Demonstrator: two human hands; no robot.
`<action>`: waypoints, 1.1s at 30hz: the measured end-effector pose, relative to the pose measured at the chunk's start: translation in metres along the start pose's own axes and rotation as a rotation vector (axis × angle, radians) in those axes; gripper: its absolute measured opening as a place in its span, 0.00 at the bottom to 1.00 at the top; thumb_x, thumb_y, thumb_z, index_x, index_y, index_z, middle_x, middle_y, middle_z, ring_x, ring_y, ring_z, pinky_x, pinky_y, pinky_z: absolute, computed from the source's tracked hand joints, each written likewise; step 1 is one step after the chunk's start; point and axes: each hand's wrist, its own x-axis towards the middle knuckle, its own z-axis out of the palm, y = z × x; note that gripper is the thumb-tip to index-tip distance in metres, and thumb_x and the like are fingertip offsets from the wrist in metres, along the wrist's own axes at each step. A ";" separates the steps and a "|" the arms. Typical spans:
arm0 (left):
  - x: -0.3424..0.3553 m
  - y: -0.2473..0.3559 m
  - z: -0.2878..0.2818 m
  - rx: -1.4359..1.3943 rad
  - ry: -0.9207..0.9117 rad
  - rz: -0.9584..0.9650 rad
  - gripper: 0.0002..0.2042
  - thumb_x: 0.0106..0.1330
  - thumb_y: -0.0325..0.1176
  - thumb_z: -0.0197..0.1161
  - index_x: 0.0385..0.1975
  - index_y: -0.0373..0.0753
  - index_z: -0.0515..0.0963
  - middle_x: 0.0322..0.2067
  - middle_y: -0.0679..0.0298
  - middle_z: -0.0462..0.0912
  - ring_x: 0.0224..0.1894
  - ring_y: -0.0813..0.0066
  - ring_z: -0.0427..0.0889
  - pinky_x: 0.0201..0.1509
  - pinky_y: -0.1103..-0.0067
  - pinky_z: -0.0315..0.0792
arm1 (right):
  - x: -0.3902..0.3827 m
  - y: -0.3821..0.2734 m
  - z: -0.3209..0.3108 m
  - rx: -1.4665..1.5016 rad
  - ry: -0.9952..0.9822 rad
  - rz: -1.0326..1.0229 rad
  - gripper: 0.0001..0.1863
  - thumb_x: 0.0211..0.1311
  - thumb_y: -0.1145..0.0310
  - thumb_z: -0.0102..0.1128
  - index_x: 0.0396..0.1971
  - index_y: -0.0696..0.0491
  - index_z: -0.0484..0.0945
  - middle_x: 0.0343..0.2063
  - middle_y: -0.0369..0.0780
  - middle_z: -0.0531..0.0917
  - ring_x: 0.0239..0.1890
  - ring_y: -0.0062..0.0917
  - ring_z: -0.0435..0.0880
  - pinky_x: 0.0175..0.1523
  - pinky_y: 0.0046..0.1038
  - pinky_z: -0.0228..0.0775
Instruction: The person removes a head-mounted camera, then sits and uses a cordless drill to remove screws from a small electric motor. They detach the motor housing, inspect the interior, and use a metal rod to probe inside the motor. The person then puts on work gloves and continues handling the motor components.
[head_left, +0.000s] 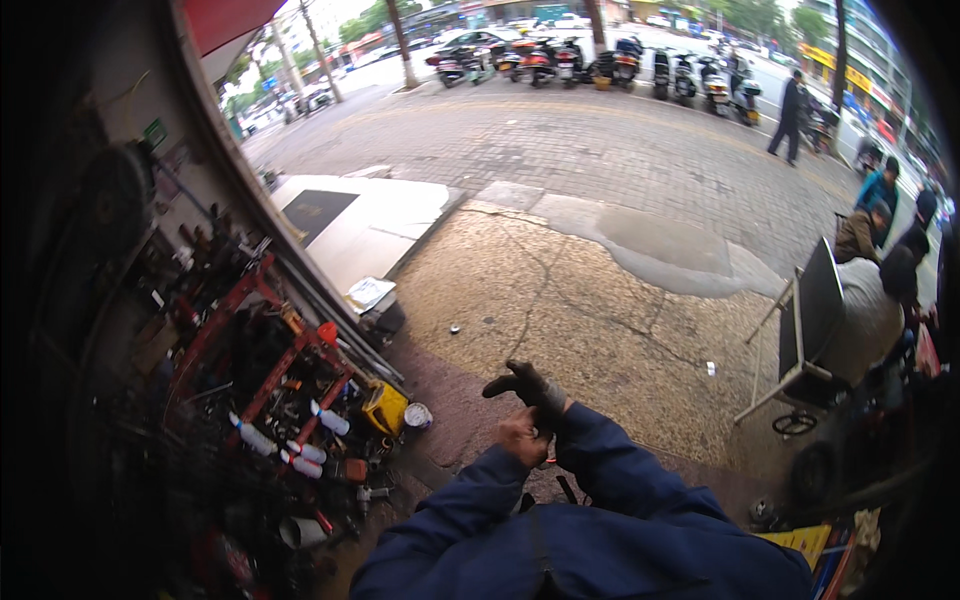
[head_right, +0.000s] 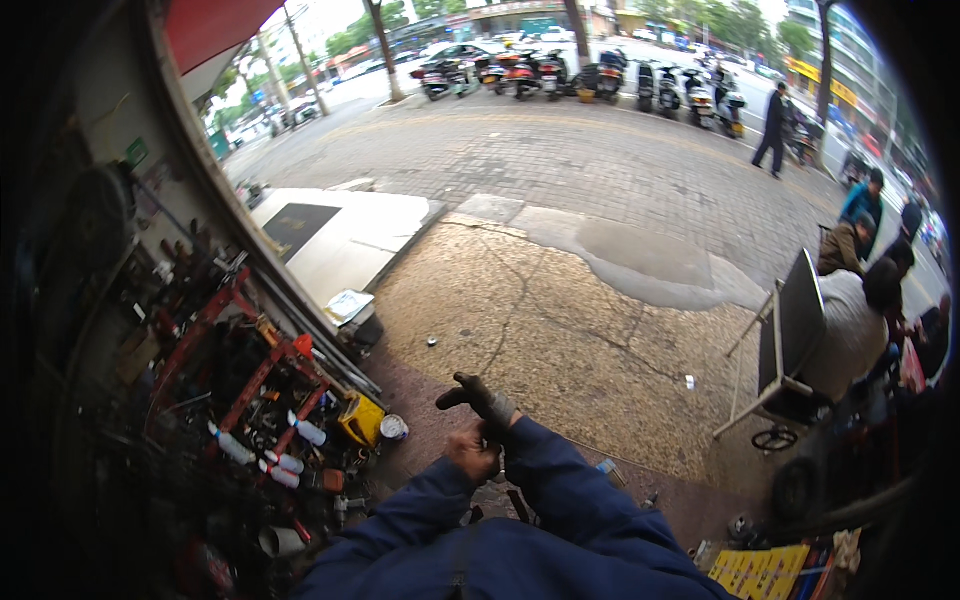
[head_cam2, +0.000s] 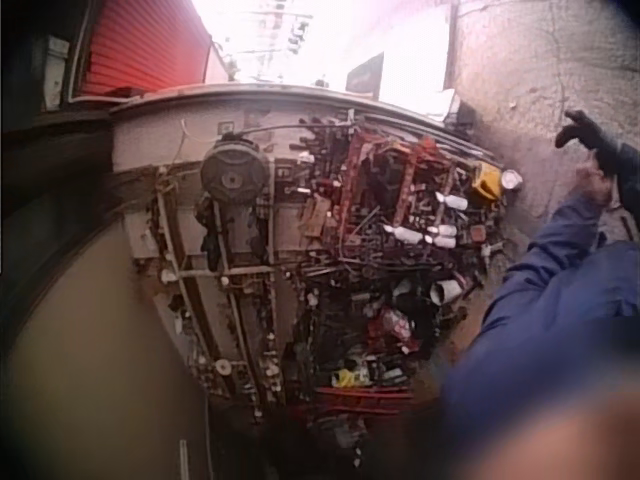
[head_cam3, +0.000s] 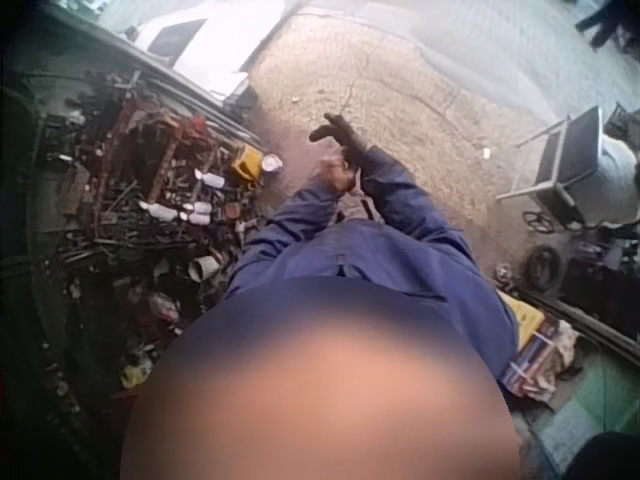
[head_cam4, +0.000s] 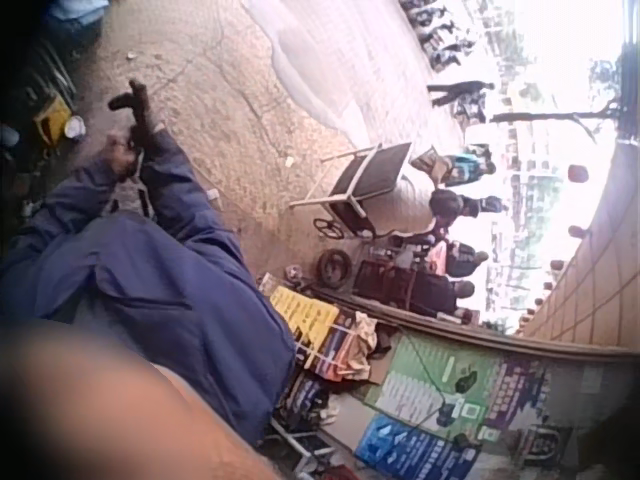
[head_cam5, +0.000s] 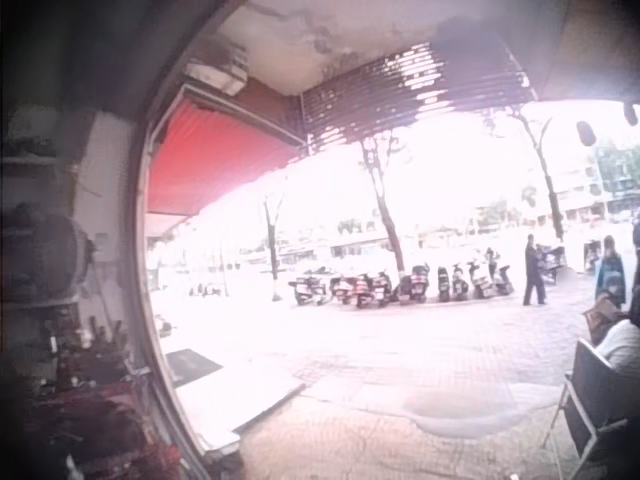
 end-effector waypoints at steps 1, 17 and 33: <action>-0.001 0.000 -0.001 -0.066 -0.005 0.001 0.11 0.51 0.22 0.56 0.35 0.37 0.79 0.26 0.52 0.81 0.28 0.60 0.82 0.32 0.70 0.74 | 0.003 0.006 -0.003 -0.019 0.000 -0.013 0.40 0.63 0.34 0.30 0.47 0.56 0.78 0.49 0.43 0.79 0.56 0.29 0.72 0.68 0.31 0.41; -0.017 -0.012 -0.020 -0.515 -0.078 -0.684 0.08 0.61 0.29 0.59 0.39 0.35 0.77 0.28 0.64 0.80 0.29 0.75 0.77 0.32 0.75 0.73 | 0.001 -0.036 0.030 0.452 -0.036 0.100 0.27 0.66 0.48 0.41 0.62 0.41 0.60 0.53 0.40 0.75 0.51 0.33 0.75 0.52 0.40 0.65; 0.011 -0.016 -0.078 0.488 -0.340 0.319 0.29 0.65 0.50 0.51 0.62 0.39 0.62 0.60 0.54 0.68 0.63 0.60 0.65 0.68 0.71 0.56 | 0.038 -0.077 0.097 1.006 -0.306 -0.129 0.31 0.65 0.42 0.39 0.61 0.46 0.63 0.54 0.50 0.73 0.58 0.47 0.69 0.65 0.56 0.49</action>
